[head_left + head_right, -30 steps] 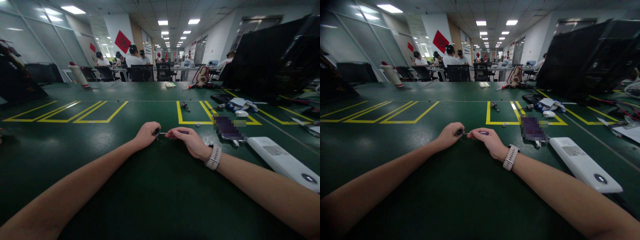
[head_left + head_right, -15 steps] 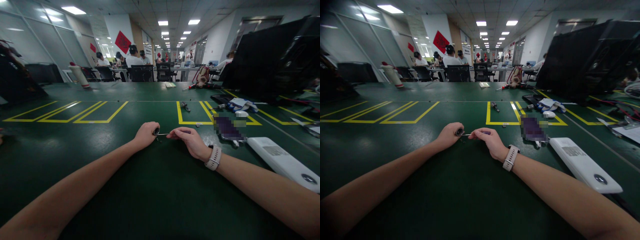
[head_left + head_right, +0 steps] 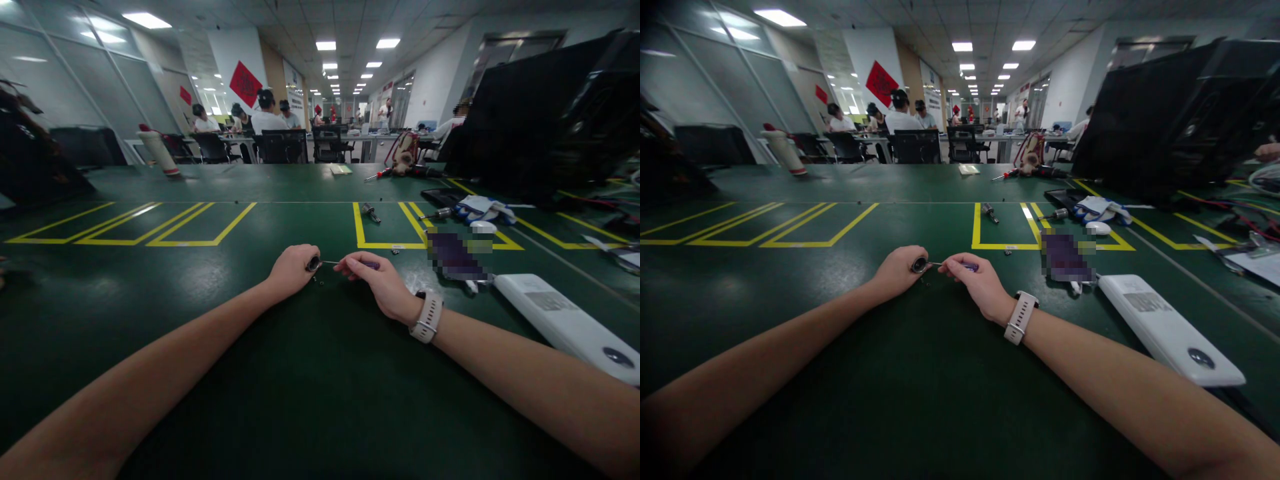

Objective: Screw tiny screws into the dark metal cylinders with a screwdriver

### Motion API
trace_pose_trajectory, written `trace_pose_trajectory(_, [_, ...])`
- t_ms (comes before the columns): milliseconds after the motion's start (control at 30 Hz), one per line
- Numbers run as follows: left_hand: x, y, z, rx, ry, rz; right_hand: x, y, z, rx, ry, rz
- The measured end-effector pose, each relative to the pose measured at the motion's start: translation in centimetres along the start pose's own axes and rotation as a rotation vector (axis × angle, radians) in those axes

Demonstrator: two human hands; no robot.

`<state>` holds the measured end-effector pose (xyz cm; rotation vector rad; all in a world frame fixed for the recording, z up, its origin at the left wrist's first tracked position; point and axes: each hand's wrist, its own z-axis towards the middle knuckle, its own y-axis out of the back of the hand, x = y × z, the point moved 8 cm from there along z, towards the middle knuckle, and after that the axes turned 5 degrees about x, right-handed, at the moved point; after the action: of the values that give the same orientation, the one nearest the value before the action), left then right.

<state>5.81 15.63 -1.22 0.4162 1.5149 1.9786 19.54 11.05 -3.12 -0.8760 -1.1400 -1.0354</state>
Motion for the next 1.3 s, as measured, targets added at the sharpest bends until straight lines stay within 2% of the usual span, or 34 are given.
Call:
trace_pose_trajectory(333, [-1.2,0.3,-0.4,0.008,-0.061,0.101,2.3,-1.7,-0.7,0.084,0.071,-0.419])
trace_pose_trajectory(400, [-1.4,0.4,-0.4,0.011,-0.080,0.093,2.1,-1.8,-0.6,0.101,0.064,-0.380])
trace_pose_trajectory(633, [-1.1,0.2,-0.2,0.007,-0.117,-0.041,-0.4,-1.0,0.2,0.108,-0.135,0.063])
trace_pose_trajectory(933, [0.4,0.2,0.0,-0.044,-0.044,-0.208,-0.6,-1.1,0.2,0.117,-0.145,0.114])
trace_pose_trajectory(1300, [0.4,0.1,0.2,-0.020,0.003,-0.152,-0.5,-0.8,0.1,0.086,-0.137,0.177])
